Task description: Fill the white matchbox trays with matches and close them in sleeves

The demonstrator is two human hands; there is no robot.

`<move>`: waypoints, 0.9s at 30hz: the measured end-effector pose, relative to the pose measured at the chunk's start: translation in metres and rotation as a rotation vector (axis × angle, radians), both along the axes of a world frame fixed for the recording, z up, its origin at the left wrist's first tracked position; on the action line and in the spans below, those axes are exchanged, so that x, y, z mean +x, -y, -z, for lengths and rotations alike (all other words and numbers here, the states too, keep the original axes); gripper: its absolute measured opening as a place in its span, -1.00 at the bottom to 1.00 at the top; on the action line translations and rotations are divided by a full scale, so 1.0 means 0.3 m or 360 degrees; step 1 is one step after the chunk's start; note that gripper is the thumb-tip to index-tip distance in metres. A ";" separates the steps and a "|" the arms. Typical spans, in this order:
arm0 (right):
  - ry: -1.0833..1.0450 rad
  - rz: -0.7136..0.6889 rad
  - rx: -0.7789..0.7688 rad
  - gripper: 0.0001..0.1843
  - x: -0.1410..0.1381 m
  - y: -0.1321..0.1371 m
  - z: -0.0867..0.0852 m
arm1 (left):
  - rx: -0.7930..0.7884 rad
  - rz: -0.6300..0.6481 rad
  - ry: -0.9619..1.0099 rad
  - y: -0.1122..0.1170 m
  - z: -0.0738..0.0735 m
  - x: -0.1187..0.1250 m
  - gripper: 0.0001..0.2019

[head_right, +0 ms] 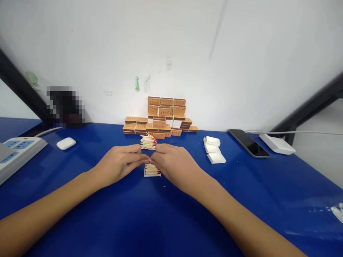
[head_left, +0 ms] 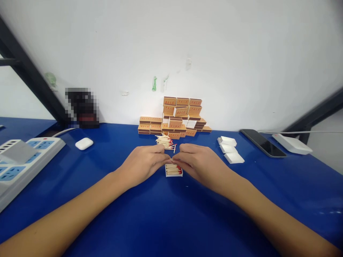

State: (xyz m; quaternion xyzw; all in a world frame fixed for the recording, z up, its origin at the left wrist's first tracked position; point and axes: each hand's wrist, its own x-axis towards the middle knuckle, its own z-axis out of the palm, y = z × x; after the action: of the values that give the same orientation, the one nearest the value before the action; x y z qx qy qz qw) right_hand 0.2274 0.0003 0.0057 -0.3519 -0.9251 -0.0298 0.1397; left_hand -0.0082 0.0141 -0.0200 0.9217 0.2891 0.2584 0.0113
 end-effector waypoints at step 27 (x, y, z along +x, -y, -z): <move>-0.0007 0.0001 -0.0285 -0.92 0.044 -0.011 -0.028 | -0.0328 0.0003 0.0042 0.012 -0.002 0.017 -0.74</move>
State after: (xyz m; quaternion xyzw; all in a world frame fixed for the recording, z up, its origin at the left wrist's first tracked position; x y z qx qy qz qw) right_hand 0.2407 0.0035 0.0141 -0.3632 -0.9237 0.0537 0.1098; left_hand -0.0031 0.0104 -0.0196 0.9125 0.3130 0.2394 0.1101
